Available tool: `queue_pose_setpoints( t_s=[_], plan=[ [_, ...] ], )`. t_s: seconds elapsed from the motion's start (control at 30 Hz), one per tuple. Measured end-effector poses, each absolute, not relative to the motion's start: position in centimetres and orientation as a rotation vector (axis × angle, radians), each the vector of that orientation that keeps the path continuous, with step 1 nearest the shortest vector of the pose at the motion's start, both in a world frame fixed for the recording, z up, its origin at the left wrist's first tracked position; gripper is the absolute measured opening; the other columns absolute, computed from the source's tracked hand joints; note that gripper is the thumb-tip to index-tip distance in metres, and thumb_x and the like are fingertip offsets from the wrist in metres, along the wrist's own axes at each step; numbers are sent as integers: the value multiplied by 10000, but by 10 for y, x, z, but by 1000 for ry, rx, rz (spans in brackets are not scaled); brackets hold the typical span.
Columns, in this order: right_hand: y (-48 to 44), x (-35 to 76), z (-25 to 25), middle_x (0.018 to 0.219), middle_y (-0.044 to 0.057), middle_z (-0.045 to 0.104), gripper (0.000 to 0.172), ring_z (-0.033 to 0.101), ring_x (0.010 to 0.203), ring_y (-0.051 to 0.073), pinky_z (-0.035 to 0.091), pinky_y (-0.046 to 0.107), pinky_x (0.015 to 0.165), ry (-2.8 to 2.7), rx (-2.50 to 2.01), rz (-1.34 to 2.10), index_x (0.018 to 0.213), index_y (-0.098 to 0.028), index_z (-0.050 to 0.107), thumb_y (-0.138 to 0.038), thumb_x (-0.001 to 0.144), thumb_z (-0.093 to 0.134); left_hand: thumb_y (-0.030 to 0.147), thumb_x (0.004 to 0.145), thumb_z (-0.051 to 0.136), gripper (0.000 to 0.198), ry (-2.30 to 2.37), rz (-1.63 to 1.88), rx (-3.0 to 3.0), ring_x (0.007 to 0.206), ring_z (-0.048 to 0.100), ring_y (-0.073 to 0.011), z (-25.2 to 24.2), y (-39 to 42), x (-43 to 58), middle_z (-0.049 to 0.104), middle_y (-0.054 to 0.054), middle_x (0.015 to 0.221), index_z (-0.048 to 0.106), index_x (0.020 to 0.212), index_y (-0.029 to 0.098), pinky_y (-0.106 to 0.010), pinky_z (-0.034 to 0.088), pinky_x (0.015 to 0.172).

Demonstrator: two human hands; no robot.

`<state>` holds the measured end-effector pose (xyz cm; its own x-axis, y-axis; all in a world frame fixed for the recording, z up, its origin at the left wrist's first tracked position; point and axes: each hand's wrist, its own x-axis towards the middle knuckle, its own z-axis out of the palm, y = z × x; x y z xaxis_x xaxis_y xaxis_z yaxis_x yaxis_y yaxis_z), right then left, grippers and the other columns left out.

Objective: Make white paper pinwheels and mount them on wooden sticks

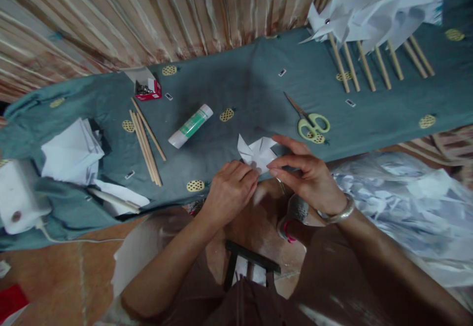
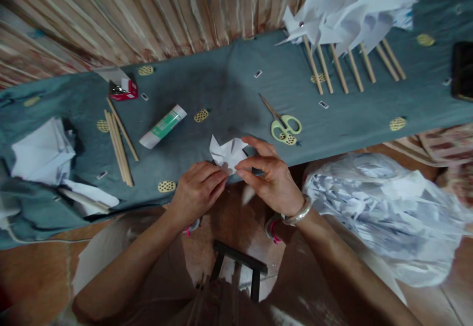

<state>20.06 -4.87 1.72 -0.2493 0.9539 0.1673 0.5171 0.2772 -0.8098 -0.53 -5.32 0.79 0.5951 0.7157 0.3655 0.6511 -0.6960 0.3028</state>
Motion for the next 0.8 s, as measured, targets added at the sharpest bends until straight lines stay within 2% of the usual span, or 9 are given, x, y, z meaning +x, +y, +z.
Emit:
queue_pose_setpoints(
  t_s=[0.23,0.5,0.8],
  plan=[
    [-43,193,12,1362,67,576,122,525,1249,283,436,507,1041,-1941,-1313,697,895,-238,746,-271,864,632,164,915,533,119,1127,741,2641,769,605,-187,11,-54,-5,684,-66,829,640,901,115,-320,517,683],
    [-37,186,5,1352,110,575,101,523,1242,284,442,499,1036,-1984,-1294,605,848,-211,720,-255,865,631,136,936,503,268,1063,776,2590,842,639,-170,9,-57,-6,705,-62,941,546,1200,126,-330,551,762],
    [-35,183,4,1331,129,589,71,534,1227,291,458,496,1015,-1989,-1326,534,819,-201,701,-249,844,655,112,909,542,177,992,892,2523,876,629,-175,3,-53,-4,684,-77,983,592,1079,120,-324,584,756]
  ],
)
